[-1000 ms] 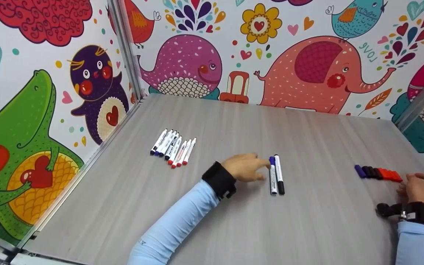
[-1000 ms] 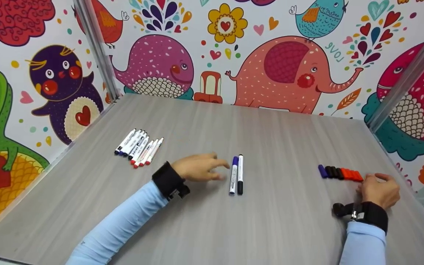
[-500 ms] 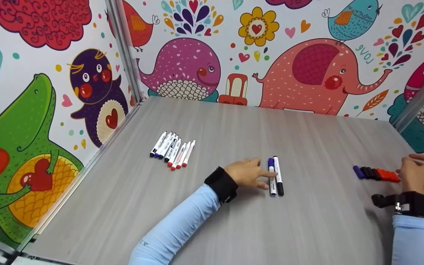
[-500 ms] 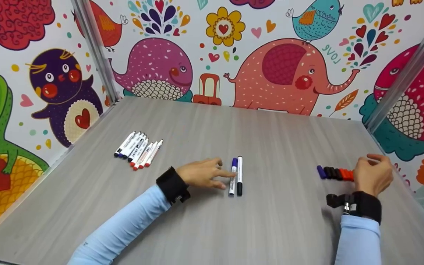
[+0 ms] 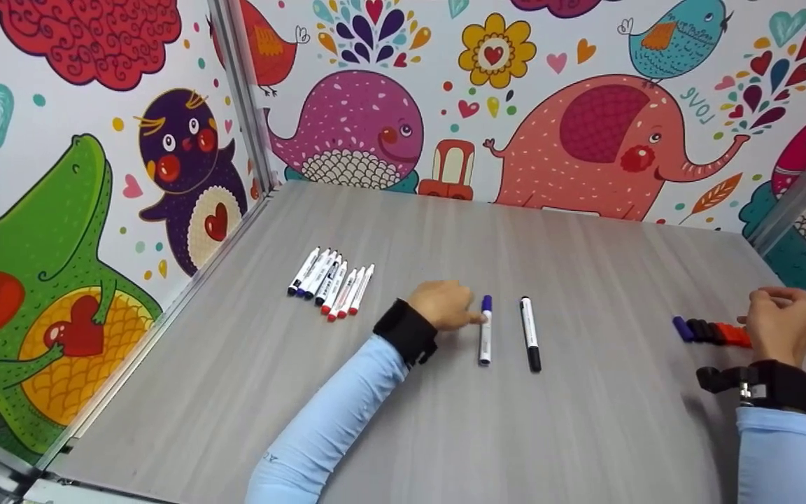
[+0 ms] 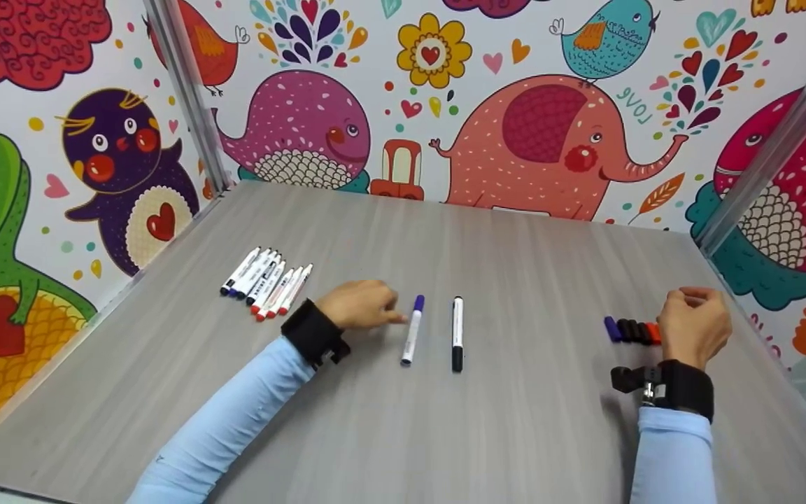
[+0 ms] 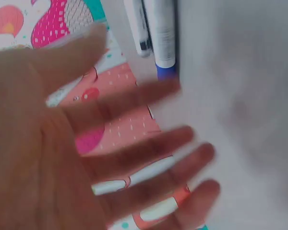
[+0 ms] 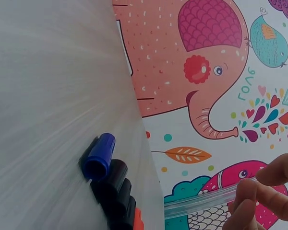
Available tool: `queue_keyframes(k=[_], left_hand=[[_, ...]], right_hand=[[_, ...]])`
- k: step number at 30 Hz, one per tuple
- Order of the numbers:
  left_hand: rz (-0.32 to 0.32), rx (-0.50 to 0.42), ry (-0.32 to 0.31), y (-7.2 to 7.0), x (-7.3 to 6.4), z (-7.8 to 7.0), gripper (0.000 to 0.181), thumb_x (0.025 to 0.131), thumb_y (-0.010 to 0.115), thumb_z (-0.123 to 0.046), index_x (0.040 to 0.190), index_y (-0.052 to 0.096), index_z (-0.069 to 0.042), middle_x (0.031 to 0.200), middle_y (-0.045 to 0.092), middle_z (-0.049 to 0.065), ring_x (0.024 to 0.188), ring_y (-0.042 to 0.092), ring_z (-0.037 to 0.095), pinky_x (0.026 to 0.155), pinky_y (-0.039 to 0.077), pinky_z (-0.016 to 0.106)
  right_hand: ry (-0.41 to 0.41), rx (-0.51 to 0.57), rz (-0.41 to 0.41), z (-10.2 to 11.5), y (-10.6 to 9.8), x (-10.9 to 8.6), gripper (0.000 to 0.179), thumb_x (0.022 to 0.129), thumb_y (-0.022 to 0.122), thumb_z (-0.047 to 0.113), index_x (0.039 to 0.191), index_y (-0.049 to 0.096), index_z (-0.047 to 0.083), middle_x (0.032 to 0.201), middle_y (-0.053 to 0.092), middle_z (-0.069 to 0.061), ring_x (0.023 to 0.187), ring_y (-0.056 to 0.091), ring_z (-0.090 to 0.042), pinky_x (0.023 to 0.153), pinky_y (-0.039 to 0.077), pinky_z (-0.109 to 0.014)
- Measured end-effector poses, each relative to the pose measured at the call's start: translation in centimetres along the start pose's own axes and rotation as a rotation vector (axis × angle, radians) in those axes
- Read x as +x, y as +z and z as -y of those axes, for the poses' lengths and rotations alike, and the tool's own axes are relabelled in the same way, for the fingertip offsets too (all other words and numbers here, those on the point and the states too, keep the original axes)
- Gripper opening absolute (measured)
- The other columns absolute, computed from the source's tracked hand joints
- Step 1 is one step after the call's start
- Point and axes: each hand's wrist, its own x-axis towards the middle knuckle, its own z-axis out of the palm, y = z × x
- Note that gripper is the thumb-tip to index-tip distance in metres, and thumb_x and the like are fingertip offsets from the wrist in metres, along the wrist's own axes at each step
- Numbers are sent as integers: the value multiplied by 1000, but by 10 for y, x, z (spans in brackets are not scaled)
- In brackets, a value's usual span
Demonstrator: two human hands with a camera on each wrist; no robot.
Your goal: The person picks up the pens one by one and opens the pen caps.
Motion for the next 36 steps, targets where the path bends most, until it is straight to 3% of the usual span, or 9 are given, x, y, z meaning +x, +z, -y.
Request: queue_keyframes(k=[5, 8, 11, 15, 21, 25, 29, 33, 36], left_hand=[[-76, -26, -167, 4, 3, 16, 50, 98, 59, -61, 80, 61, -13, 81, 56, 0, 72, 51, 16, 65, 48, 35], [-88, -47, -215, 9, 4, 21, 52, 95, 63, -63, 76, 58, -15, 75, 53, -2, 70, 50, 15, 61, 45, 32], [-97, -76, -231, 12, 5, 23, 54, 91, 67, -64, 70, 53, -17, 67, 46, -4, 65, 46, 14, 56, 38, 29], [-121, -100, -234, 13, 5, 25, 53, 88, 75, -57, 66, 48, -18, 66, 44, -4, 65, 44, 13, 56, 36, 28], [-163, -87, -206, 12, 6, 29, 19, 88, 75, -22, 79, 66, -8, 89, 70, 6, 84, 65, 24, 75, 56, 41], [-195, -91, -211, 6, 7, 30, 14, 93, 66, -20, 95, 70, -7, 97, 73, 8, 88, 67, 25, 81, 57, 45], [-285, -152, -143, -3, 7, 25, 21, 101, 58, -28, 106, 66, -9, 93, 69, 5, 80, 61, 20, 74, 54, 39], [-319, -218, 12, -13, 3, 13, 19, 105, 51, -27, 110, 61, -11, 85, 59, 2, 73, 53, 16, 65, 45, 32], [-330, -272, 132, -19, -2, 1, 16, 106, 47, -25, 110, 57, -12, 80, 52, 0, 68, 49, 14, 58, 39, 27]], right_hand=[[-55, -6, -16, 7, 1, -4, 5, 104, 46, 33, 105, 49, 36, 75, 46, 25, 53, 52, 8, 59, 42, -16], [-58, 11, -12, 13, 1, -9, 10, 105, 45, 33, 113, 52, 34, 80, 48, 23, 56, 53, 5, 60, 44, -13], [-66, 17, -13, 22, 0, -14, 17, 106, 45, 33, 121, 54, 30, 84, 48, 20, 59, 54, 3, 60, 45, -12], [-84, 5, -14, 39, 2, -21, 16, 107, 45, 33, 120, 54, 31, 89, 47, 20, 60, 54, 3, 59, 46, -12], [-147, 9, 49, 57, 6, -31, 13, 106, 47, 31, 115, 55, 31, 101, 48, 20, 62, 59, 2, 61, 49, -13], [-211, 52, 117, 70, 6, -41, 7, 105, 50, 30, 108, 56, 33, 104, 49, 20, 62, 63, 1, 61, 51, -13], [-298, 58, 153, 84, 11, -59, 9, 106, 50, 33, 111, 57, 31, 105, 49, 21, 63, 63, 0, 64, 51, -12], [-451, 36, 189, 98, 22, -81, 22, 106, 50, 33, 119, 60, 18, 106, 52, 18, 61, 62, -2, 63, 51, -12], [-597, 24, 210, 107, 33, -100, 30, 105, 52, 29, 122, 62, 6, 108, 58, 6, 56, 61, -4, 59, 50, -13]])
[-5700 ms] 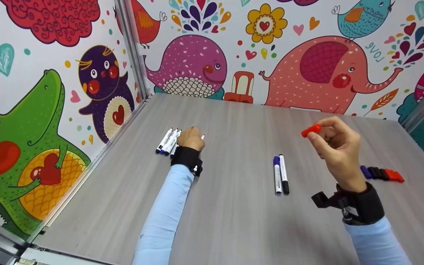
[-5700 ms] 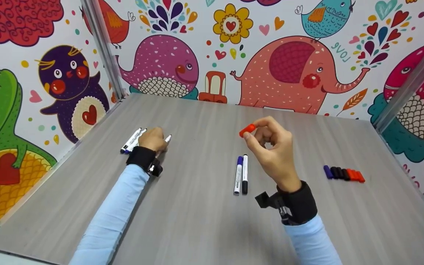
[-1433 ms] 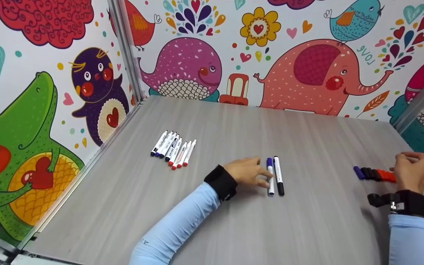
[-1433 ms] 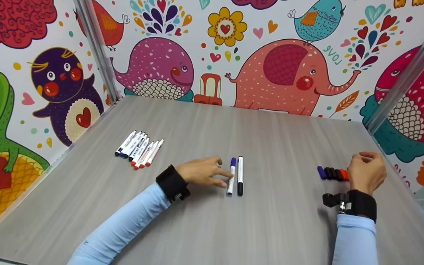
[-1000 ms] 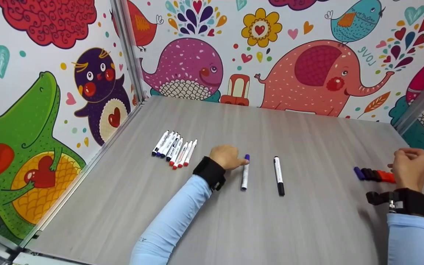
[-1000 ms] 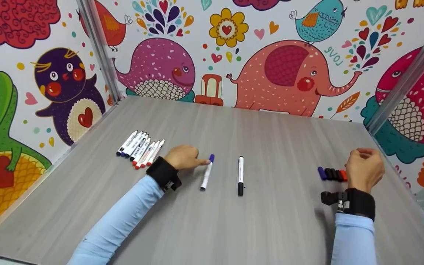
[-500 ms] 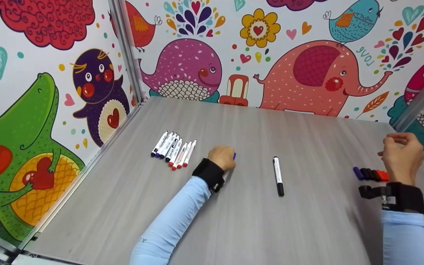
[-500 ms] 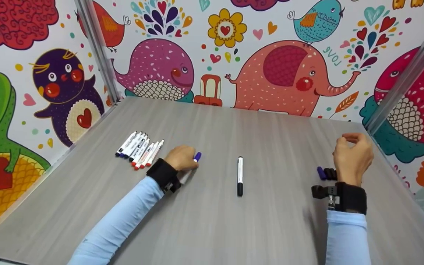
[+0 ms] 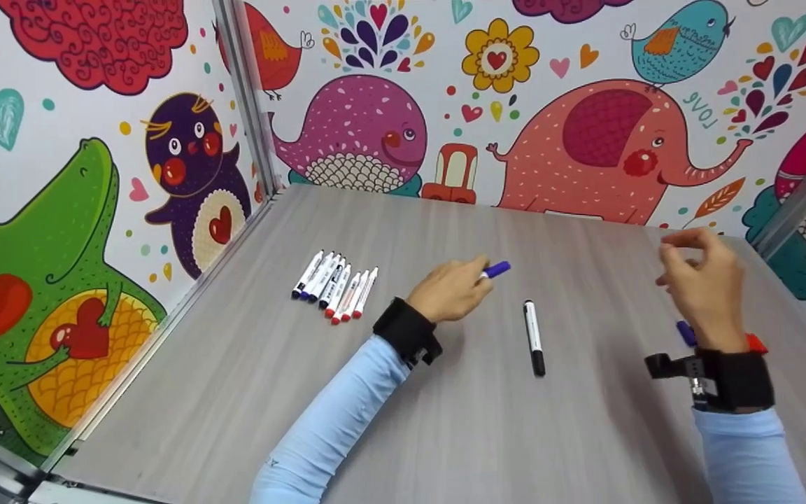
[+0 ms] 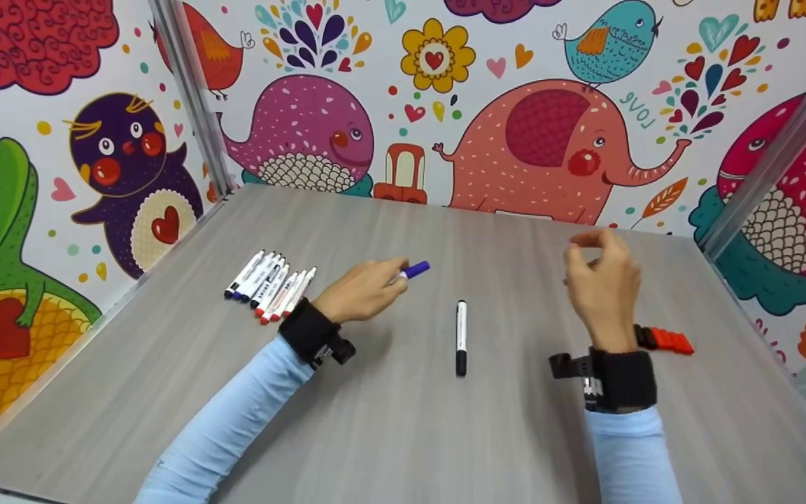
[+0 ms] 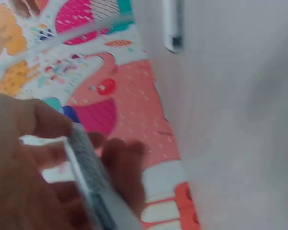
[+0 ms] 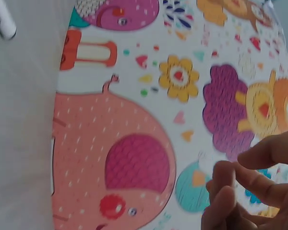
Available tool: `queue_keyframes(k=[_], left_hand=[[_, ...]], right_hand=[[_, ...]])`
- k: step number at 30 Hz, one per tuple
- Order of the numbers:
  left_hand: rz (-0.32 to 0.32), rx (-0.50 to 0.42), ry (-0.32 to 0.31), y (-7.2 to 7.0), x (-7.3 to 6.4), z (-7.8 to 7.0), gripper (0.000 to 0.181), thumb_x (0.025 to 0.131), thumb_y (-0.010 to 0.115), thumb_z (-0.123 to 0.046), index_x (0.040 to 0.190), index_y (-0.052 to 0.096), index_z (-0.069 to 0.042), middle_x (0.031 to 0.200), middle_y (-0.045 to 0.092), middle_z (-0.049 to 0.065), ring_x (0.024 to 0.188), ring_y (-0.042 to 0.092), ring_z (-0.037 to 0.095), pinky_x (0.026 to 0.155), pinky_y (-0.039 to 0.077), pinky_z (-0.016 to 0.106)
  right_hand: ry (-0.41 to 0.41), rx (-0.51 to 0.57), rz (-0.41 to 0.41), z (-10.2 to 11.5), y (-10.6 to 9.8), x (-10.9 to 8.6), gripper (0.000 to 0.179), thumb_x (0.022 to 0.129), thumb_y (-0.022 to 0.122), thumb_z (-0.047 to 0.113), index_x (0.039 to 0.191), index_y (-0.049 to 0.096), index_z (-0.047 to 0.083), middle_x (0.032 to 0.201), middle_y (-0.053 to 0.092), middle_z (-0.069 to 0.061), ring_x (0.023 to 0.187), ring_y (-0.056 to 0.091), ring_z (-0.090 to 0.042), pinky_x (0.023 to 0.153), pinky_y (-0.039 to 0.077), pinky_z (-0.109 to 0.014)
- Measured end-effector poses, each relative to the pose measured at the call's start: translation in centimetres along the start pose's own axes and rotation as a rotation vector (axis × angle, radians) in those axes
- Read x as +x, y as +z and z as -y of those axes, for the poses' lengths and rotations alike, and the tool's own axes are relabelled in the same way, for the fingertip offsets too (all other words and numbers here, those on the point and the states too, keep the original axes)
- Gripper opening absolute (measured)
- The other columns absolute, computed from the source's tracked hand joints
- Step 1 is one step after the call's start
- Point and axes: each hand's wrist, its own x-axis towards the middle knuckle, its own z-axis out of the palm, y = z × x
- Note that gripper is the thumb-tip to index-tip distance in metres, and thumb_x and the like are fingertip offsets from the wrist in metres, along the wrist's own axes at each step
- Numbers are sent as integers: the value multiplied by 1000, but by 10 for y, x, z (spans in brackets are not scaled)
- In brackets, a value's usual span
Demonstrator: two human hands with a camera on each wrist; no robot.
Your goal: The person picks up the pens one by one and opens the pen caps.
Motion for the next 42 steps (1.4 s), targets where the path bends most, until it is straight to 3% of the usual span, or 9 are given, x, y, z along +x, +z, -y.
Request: queue_keyframes(k=[3, 8, 15, 21, 25, 28, 31, 36, 42], left_hand=[[-29, -48, 95, -1, -4, -15, 16, 106, 47, -24, 114, 56, -13, 79, 53, -1, 64, 47, 12, 53, 36, 22], [-131, 48, 239, -3, -10, -37, 17, 106, 48, -24, 116, 58, -15, 75, 54, -2, 60, 44, 10, 50, 31, 19], [-265, 153, 388, 1, -16, -54, 19, 108, 49, -29, 116, 61, -16, 68, 47, -5, 56, 41, 8, 51, 26, 16], [-342, 212, 391, 5, -20, -61, 28, 110, 48, -33, 120, 64, -13, 69, 51, -4, 56, 42, 7, 52, 27, 14], [-381, 237, 378, 7, -21, -64, 27, 110, 49, -33, 108, 64, -11, 69, 46, -4, 55, 39, 7, 51, 26, 15], [-422, 274, 385, 7, -21, -65, 25, 109, 50, -32, 102, 63, -11, 67, 41, -5, 53, 36, 6, 49, 25, 17], [-452, 299, 388, 8, -21, -67, 25, 108, 51, -32, 101, 62, -11, 65, 39, -7, 53, 35, 6, 48, 25, 17], [-426, 279, 373, 10, -21, -69, 26, 109, 49, -32, 100, 60, -10, 63, 40, -7, 51, 37, 6, 47, 26, 17], [-392, 244, 368, 13, -21, -69, 29, 110, 47, -33, 98, 60, -10, 63, 40, -6, 51, 38, 6, 47, 27, 17]], right_hand=[[-131, 3, 53, 16, 16, -11, 28, 105, 54, 24, 119, 63, 1, 110, 62, -5, 53, 60, -5, 55, 50, -14], [-274, 97, 207, 40, 41, -29, 21, 105, 59, 18, 112, 67, 0, 100, 69, -11, 52, 62, -11, 51, 50, -20], [-233, 324, 435, 57, 59, -47, 24, 109, 50, 16, 104, 67, 0, 77, 70, -4, 50, 61, -22, 49, 50, -27], [-174, 452, 496, 62, 66, -53, 37, 110, 46, 15, 86, 64, -6, 60, 57, -5, 45, 51, -17, 46, 45, -25], [-92, 565, 486, 68, 72, -58, 47, 110, 48, 17, 70, 52, -8, 55, 49, -3, 44, 45, -14, 45, 41, -24], [-63, 675, 431, 73, 78, -64, 51, 108, 52, 16, 62, 45, -5, 52, 46, 0, 43, 41, -11, 43, 31, -26], [-55, 771, 362, 77, 83, -69, 52, 107, 55, 16, 59, 48, -1, 49, 43, 3, 42, 37, -7, 44, 23, -30], [-85, 758, 281, 79, 87, -74, 51, 106, 56, 16, 59, 51, -1, 46, 40, 7, 40, 33, 0, 42, 16, -31], [-122, 728, 273, 78, 87, -77, 52, 106, 56, 16, 60, 47, -6, 49, 39, 9, 42, 33, 1, 39, 20, -26]])
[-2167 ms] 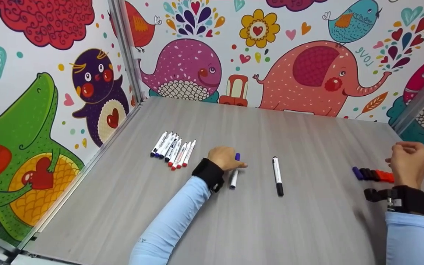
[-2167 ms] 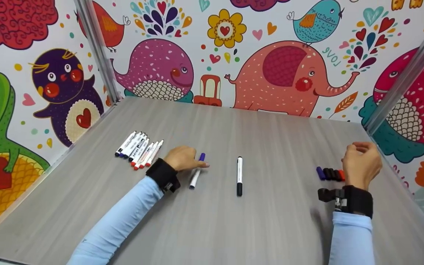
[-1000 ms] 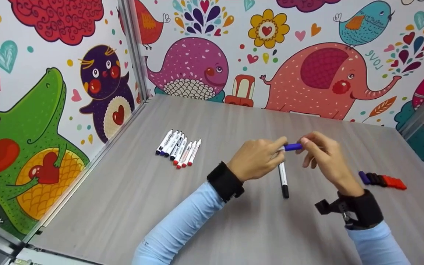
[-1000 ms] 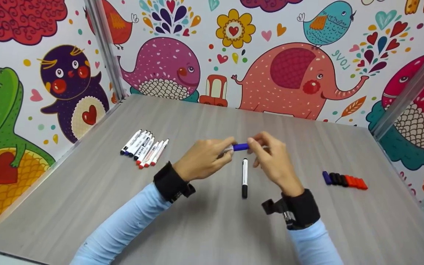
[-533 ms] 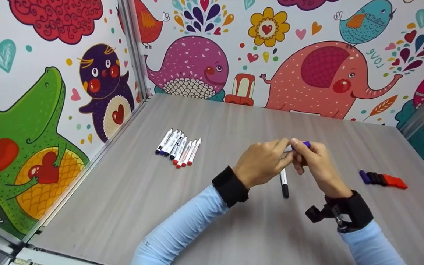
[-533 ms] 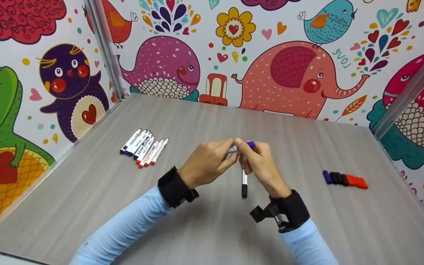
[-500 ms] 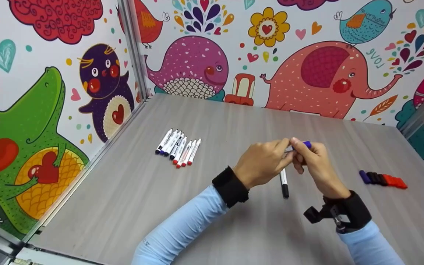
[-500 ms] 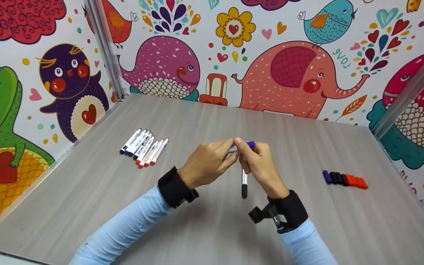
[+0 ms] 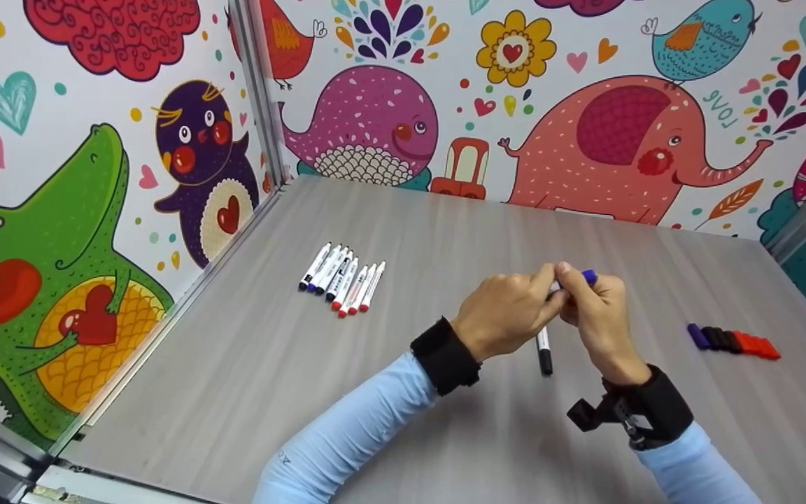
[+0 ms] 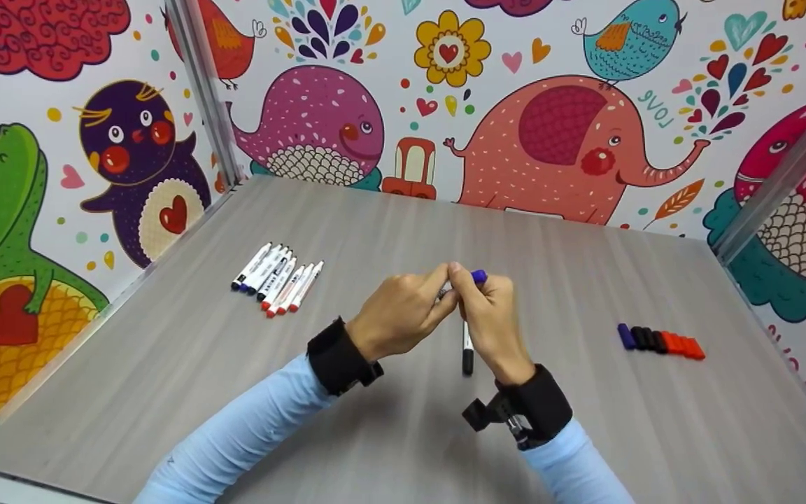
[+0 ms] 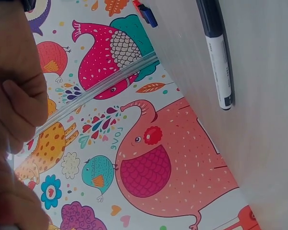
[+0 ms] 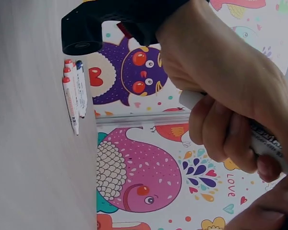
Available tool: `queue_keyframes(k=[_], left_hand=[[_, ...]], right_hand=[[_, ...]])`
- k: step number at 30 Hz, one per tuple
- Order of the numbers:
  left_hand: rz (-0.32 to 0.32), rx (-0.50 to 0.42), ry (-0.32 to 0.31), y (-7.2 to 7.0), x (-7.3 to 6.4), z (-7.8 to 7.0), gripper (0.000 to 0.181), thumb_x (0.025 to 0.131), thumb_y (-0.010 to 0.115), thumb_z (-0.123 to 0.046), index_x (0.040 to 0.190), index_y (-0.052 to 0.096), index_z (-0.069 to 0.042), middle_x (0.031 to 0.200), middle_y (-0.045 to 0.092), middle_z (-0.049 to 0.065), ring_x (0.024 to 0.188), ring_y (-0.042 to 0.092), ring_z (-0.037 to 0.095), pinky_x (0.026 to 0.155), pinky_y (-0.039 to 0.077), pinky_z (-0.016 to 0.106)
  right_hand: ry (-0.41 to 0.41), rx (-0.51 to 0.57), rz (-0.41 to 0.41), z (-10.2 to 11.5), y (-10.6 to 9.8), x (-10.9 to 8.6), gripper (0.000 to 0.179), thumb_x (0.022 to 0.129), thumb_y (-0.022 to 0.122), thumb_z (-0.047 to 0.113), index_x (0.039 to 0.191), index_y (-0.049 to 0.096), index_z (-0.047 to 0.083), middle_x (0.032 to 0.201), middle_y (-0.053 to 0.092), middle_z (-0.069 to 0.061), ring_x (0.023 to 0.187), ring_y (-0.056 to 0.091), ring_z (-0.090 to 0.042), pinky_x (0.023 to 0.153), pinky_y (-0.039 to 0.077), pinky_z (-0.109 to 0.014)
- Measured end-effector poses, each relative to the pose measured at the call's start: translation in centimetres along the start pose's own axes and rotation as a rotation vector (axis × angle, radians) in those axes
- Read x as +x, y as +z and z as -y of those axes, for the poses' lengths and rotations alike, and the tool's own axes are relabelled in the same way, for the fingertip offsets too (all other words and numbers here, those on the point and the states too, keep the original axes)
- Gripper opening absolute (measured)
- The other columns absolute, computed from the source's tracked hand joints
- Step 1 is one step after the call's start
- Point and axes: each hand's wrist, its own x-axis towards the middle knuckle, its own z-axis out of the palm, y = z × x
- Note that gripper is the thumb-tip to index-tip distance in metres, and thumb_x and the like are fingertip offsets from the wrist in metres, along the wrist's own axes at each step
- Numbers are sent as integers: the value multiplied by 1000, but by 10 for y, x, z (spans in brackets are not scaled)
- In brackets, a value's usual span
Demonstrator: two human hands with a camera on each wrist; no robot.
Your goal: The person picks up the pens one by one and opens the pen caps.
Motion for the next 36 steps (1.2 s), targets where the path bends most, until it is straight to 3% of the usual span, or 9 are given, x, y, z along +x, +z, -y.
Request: queue_keyframes(k=[4, 7, 13, 24, 29, 36], left_hand=[[19, -38, -10, -3, 0, -3, 30, 110, 47, -33, 99, 61, -9, 62, 40, -7, 50, 39, 6, 48, 29, 17], [62, -76, -21, -6, 0, -5, 31, 111, 46, -35, 101, 62, -10, 61, 39, -7, 51, 40, 6, 49, 30, 17], [82, -130, -23, -11, 0, -6, 34, 111, 45, -36, 96, 60, -10, 60, 34, -7, 50, 35, 7, 49, 26, 18], [48, -133, -11, -11, -1, -4, 32, 111, 46, -34, 97, 60, -9, 61, 36, -6, 49, 33, 6, 49, 22, 16], [38, -174, -18, -8, -1, -4, 32, 111, 46, -33, 98, 59, -8, 61, 37, -5, 49, 33, 7, 48, 22, 15], [20, -236, -33, -6, 0, -1, 34, 111, 45, -35, 92, 54, -8, 65, 39, -5, 48, 35, 6, 46, 22, 13]], right_hand=[[-35, 28, 23, 0, -1, -2, 50, 106, 55, 13, 60, 50, -5, 51, 46, 7, 44, 45, 1, 43, 42, -15], [-96, 34, 42, 1, -3, -2, 47, 106, 54, 9, 62, 50, -6, 53, 47, 7, 47, 47, 2, 46, 46, -14], [-240, -45, 65, 7, -7, -1, 47, 104, 51, 0, 58, 43, -3, 52, 35, 5, 46, 34, 2, 42, 26, -22], [-217, -23, 92, 6, -7, 4, 42, 103, 54, -1, 61, 47, -4, 52, 34, 4, 44, 27, -5, 42, 16, -29], [-223, -42, 73, 4, -9, 4, 36, 101, 56, -2, 66, 51, -5, 53, 38, 5, 45, 32, -3, 42, 17, -30], [-298, 62, 38, 6, -13, 4, 4, 96, 55, -4, 96, 55, 1, 63, 57, 2, 48, 39, -13, 44, 30, -25]])
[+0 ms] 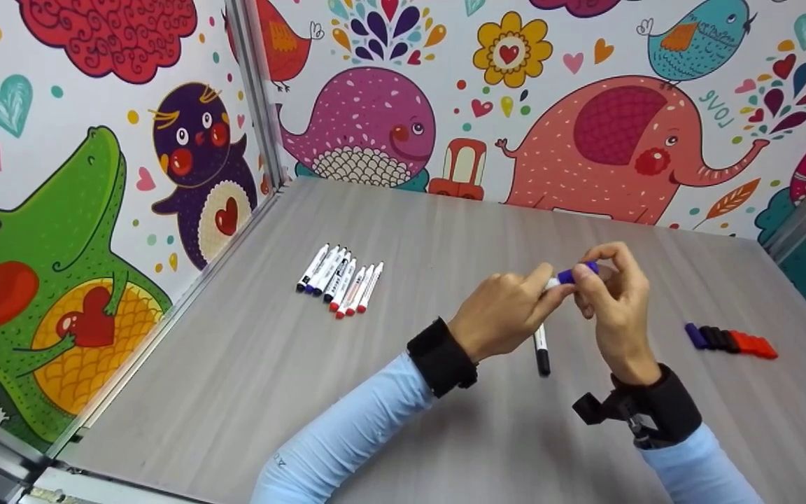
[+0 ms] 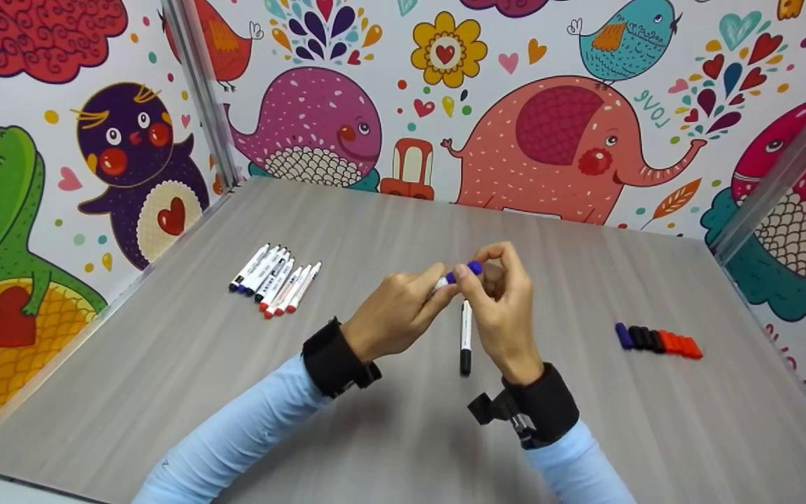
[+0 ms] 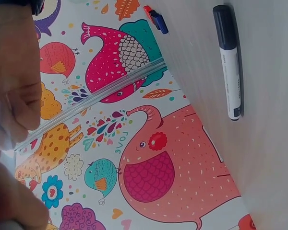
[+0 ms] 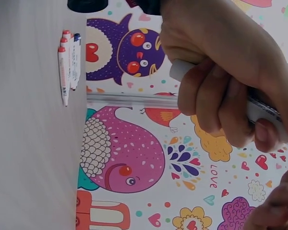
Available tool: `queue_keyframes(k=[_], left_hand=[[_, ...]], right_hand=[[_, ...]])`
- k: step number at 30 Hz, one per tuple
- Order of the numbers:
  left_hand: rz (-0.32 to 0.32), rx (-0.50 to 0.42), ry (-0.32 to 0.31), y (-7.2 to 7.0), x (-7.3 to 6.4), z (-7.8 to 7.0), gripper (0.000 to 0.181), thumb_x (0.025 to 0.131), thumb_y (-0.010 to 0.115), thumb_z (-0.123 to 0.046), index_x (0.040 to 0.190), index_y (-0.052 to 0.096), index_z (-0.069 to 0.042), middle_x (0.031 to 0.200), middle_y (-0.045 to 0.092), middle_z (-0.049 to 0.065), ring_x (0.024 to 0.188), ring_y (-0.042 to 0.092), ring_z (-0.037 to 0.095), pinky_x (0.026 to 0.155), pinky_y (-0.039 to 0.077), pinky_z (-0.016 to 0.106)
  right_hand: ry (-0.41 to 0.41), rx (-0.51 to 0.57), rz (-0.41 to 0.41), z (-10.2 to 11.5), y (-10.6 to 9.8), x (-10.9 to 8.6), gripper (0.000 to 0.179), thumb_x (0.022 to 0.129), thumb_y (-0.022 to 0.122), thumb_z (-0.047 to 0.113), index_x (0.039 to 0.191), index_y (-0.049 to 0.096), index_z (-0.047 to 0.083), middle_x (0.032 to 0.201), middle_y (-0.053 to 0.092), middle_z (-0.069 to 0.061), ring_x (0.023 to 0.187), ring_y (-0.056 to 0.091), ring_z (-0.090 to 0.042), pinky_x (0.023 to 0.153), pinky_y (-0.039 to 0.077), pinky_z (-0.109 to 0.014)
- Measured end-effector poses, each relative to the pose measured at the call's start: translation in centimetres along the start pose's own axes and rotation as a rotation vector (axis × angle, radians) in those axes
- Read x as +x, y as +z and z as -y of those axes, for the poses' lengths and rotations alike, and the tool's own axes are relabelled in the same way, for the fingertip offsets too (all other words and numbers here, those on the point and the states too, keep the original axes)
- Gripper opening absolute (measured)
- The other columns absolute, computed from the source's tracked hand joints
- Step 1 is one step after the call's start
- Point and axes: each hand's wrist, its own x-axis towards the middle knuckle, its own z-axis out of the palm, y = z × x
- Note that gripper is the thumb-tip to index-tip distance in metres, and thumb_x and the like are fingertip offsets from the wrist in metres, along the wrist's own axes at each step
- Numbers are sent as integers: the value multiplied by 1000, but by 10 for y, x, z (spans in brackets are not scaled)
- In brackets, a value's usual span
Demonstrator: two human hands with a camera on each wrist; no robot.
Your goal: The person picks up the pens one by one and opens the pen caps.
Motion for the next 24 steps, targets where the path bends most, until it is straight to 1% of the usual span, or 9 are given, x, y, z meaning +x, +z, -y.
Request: queue_keyframes(k=[2, 5, 10, 13, 17, 20, 24], left_hand=[[6, 4, 1, -1, 0, 1, 33, 112, 45, -33, 94, 55, -7, 65, 39, -4, 49, 36, 6, 47, 22, 13], [14, 6, 7, -3, 0, 3, 31, 112, 45, -31, 97, 55, -6, 65, 39, -4, 51, 36, 6, 48, 22, 14], [4, -13, 1, -6, -1, 4, 31, 112, 45, -30, 95, 54, -6, 64, 37, -4, 51, 35, 7, 49, 21, 15], [-3, -29, 2, -7, -1, 5, 31, 111, 46, -31, 94, 53, -6, 64, 36, -4, 50, 34, 7, 48, 20, 14], [3, -45, 3, -7, 0, 5, 31, 111, 46, -31, 94, 53, -6, 64, 37, -3, 50, 33, 7, 48, 21, 14], [14, -42, -3, -7, 0, 6, 32, 112, 45, -32, 95, 53, -6, 64, 36, -4, 49, 33, 6, 48, 20, 13], [20, -64, -14, -6, 1, 7, 33, 111, 47, -35, 95, 53, -7, 64, 34, -4, 49, 32, 7, 47, 20, 14]], right_hand=[[-17, 8, 14, 1, 0, 0, 5, 96, 55, -6, 99, 56, -2, 65, 62, 1, 48, 41, -14, 44, 33, -24], [-30, 9, 39, 1, 0, 1, 4, 96, 55, -10, 99, 57, -8, 68, 64, 1, 48, 43, -14, 44, 35, -24], [-21, 122, 47, 0, 3, 1, 10, 92, 56, -15, 100, 57, -10, 66, 63, -3, 47, 43, -14, 44, 34, -25], [-39, 167, 42, -1, 3, 1, 12, 91, 55, -17, 100, 59, -10, 68, 67, -4, 47, 43, -15, 43, 34, -25], [-71, 172, 31, -2, 3, 2, 10, 91, 54, -18, 99, 60, -14, 72, 70, -5, 47, 43, -13, 43, 33, -25], [-80, 156, 26, -2, 3, 2, 9, 92, 54, -18, 99, 59, -16, 69, 68, -4, 47, 43, -13, 43, 33, -25], [-103, 145, 0, -3, -1, 3, 11, 91, 55, -18, 100, 60, -14, 66, 64, -3, 47, 42, -14, 43, 34, -23]])
